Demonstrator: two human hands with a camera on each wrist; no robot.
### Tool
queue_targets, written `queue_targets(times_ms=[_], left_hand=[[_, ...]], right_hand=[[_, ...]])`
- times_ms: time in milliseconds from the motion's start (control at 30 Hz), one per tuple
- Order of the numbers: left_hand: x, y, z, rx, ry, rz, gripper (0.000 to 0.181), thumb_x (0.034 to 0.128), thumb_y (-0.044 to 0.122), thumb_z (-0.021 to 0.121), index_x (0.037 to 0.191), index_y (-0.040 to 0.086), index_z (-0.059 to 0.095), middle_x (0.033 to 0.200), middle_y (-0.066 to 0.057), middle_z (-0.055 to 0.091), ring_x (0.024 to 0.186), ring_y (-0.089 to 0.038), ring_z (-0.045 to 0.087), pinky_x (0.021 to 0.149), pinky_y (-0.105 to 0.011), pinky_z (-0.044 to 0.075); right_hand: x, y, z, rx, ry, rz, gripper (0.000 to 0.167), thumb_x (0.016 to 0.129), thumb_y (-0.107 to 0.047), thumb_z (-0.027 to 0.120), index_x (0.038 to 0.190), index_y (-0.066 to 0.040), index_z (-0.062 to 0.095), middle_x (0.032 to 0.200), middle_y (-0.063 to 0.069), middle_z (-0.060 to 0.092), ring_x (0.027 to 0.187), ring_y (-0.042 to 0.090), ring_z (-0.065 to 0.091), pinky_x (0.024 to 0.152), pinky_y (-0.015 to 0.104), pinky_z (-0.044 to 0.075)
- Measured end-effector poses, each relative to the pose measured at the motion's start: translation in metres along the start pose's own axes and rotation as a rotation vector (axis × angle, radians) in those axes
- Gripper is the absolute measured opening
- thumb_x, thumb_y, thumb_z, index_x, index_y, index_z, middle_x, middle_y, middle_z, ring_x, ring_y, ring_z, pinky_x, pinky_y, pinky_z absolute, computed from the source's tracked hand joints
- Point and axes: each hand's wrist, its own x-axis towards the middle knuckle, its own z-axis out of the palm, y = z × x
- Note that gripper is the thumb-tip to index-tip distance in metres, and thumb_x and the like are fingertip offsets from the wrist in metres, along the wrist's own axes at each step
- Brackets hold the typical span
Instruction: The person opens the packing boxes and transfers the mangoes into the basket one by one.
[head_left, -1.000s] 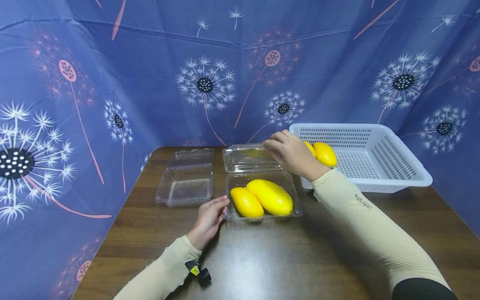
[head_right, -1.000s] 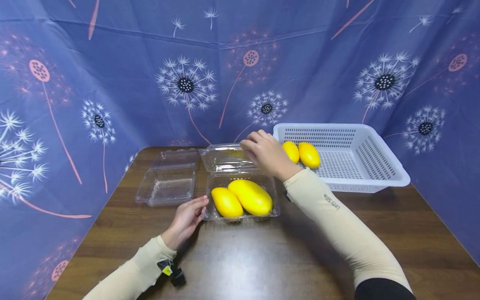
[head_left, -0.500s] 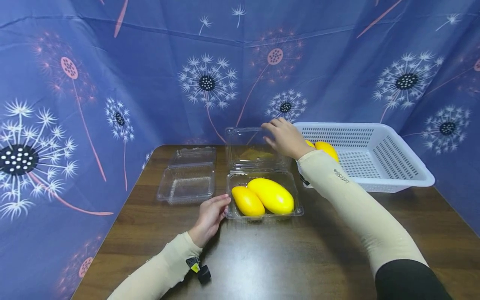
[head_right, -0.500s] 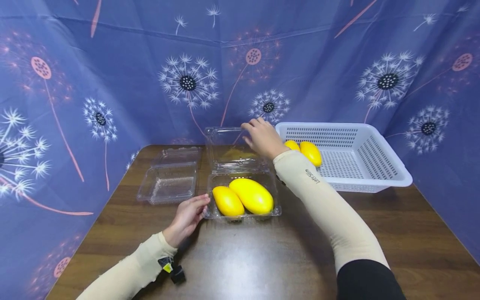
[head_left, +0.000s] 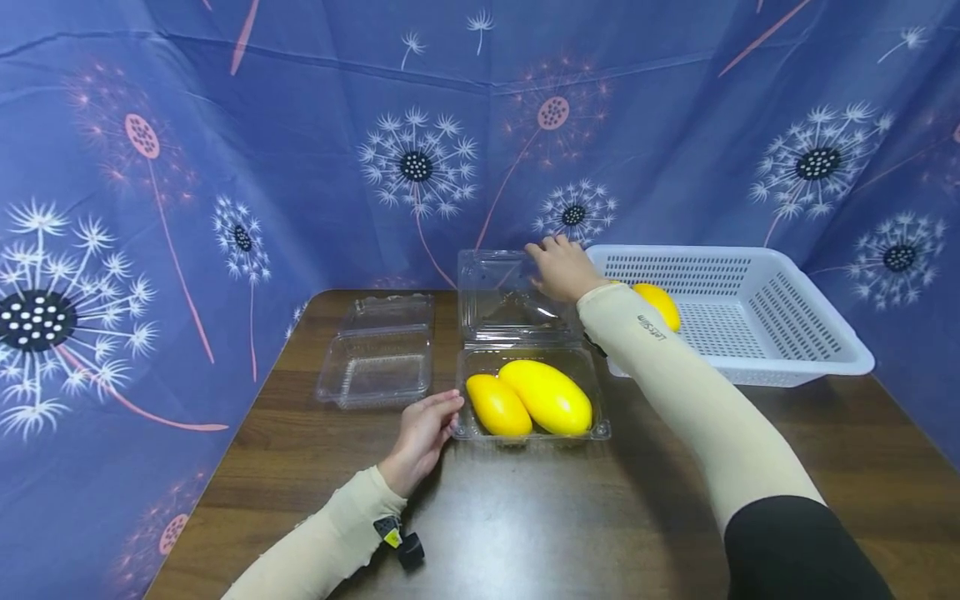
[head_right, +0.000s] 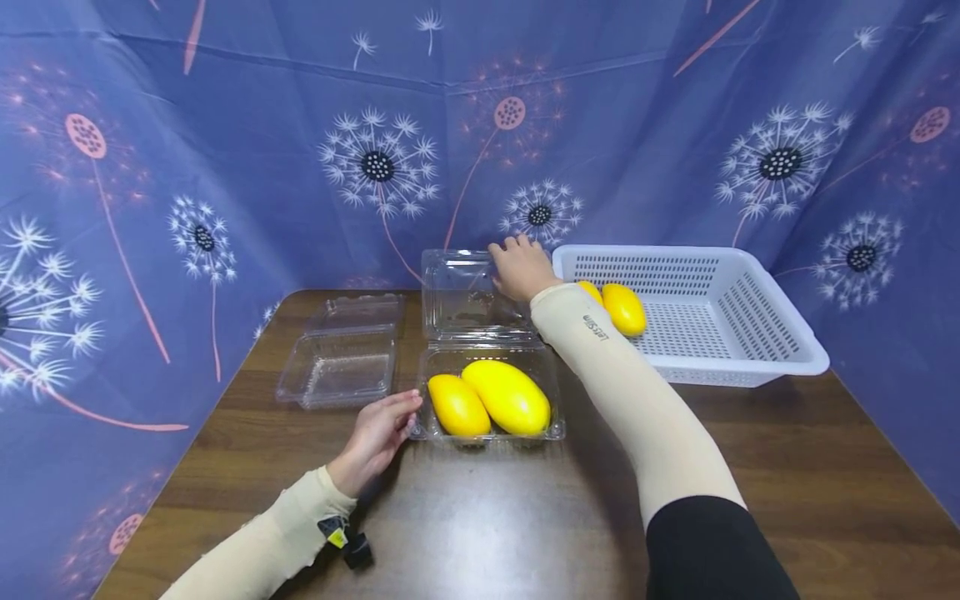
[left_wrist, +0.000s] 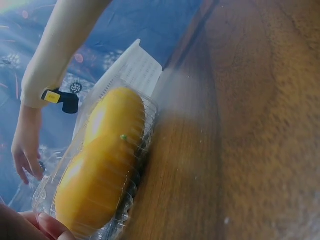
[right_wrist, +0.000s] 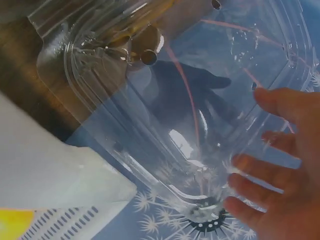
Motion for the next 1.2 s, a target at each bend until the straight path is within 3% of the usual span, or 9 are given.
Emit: queue_targets(times_ms=[400,667,867,1200], left_hand=[[0.002,-0.002,0.0,-0.005,-0.002,-0.004,0.035,0.0896,0.001,0.063,0.121,-0.013,0.056,0.077,0.003,0.061,0.056,-0.001,0.049,0.051,-0.01,0.045],[0.002,-0.002,-0.001,-0.008,-0.002,-0.002,0.033,0.0897,0.0,0.061,0.12,-0.012,0.057,0.078,0.003,0.062,0.057,-0.001,0.05,0.051,-0.01,0.046],[0.004,-0.004,-0.003,-0.004,-0.002,-0.013,0.034,0.0894,0.001,0.062,0.121,-0.012,0.057,0.075,0.004,0.061,0.057,-0.001,0.05,0.052,-0.01,0.046],[0.005,-0.003,-0.001,-0.02,-0.002,-0.016,0.034,0.0888,0.0,0.061,0.12,-0.012,0.055,0.075,0.005,0.061,0.056,0.0,0.049,0.051,-0.01,0.045]], right_hand=[[0.005,0.009,0.01,0.024,-0.094,0.076,0.069,0.093,-0.03,0.064,0.147,-0.002,0.035,0.149,0.026,0.037,0.136,0.046,0.036,0.113,0.058,0.033],[0.003,0.005,0.0,0.085,-0.154,0.086,0.064,0.093,-0.031,0.063,0.144,0.0,0.04,0.152,0.028,0.032,0.139,0.048,0.032,0.114,0.06,0.031],[0.001,0.0,-0.004,0.153,-0.203,0.084,0.063,0.093,-0.031,0.063,0.143,0.001,0.042,0.149,0.029,0.036,0.138,0.048,0.033,0.115,0.061,0.029],[-0.004,-0.003,-0.006,0.164,-0.245,0.068,0.061,0.094,-0.031,0.062,0.143,0.0,0.043,0.148,0.029,0.038,0.14,0.05,0.03,0.117,0.06,0.025]])
